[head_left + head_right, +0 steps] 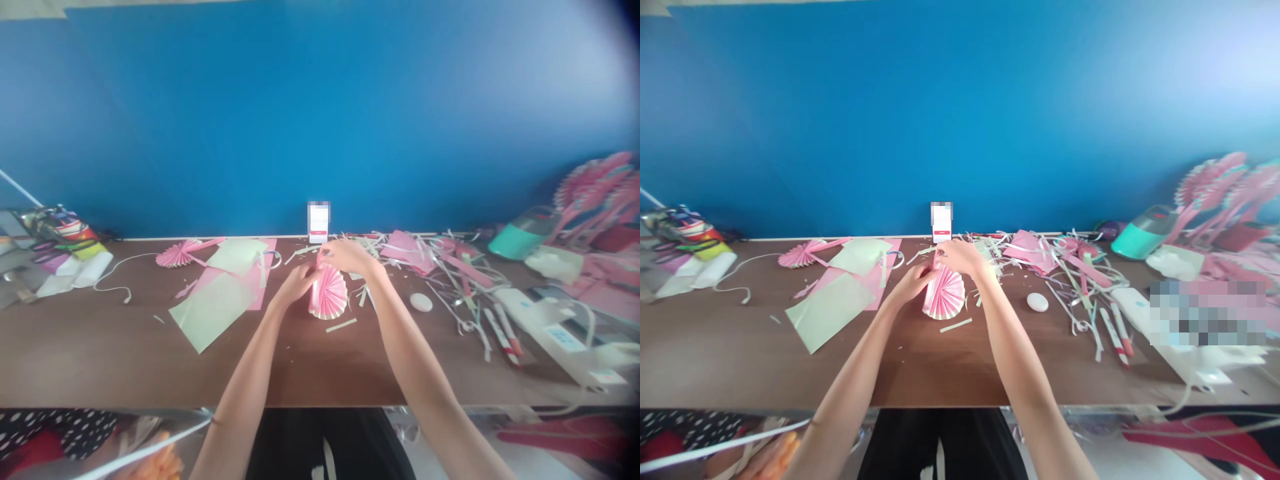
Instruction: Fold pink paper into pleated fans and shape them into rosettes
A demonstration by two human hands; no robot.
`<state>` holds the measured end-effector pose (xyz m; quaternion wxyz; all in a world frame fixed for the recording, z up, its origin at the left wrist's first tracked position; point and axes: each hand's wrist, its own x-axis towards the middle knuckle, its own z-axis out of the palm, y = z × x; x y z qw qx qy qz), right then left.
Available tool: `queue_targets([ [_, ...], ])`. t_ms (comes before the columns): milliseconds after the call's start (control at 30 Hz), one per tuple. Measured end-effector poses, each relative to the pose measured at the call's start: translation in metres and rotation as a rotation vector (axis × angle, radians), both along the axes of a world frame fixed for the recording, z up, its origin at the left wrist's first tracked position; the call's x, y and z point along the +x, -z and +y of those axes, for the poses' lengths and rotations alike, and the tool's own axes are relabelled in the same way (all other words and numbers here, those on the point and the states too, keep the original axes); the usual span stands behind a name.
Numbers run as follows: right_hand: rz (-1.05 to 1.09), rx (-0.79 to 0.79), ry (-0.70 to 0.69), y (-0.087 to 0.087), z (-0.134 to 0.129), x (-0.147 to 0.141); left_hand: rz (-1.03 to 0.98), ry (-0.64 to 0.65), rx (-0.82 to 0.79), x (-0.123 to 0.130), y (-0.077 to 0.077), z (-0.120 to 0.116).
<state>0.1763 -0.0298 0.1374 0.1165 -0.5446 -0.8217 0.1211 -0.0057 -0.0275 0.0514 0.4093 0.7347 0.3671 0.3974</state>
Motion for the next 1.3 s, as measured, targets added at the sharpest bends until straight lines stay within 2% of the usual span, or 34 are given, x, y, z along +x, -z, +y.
queue_targets([
  [133,0.041,-0.059,-0.012,0.0,-0.001,0.002,-0.026,-0.03,0.038,-0.002,0.0,0.0],
  [233,0.047,-0.135,-0.015,-0.001,-0.001,0.004,-0.017,-0.005,0.06,-0.005,0.005,0.002],
  [433,0.032,-0.02,-0.066,-0.002,-0.003,-0.003,-0.087,-0.029,0.015,-0.003,0.011,-0.001],
  [567,0.009,-0.025,-0.083,-0.002,-0.004,-0.008,-0.123,-0.103,0.021,0.002,0.01,-0.002],
  [900,-0.002,-0.006,-0.082,0.004,0.002,-0.008,-0.146,-0.154,0.08,0.005,0.012,-0.004],
  [1300,-0.005,-0.009,-0.112,0.002,-0.001,-0.009,-0.106,-0.156,0.077,0.005,0.014,-0.008],
])
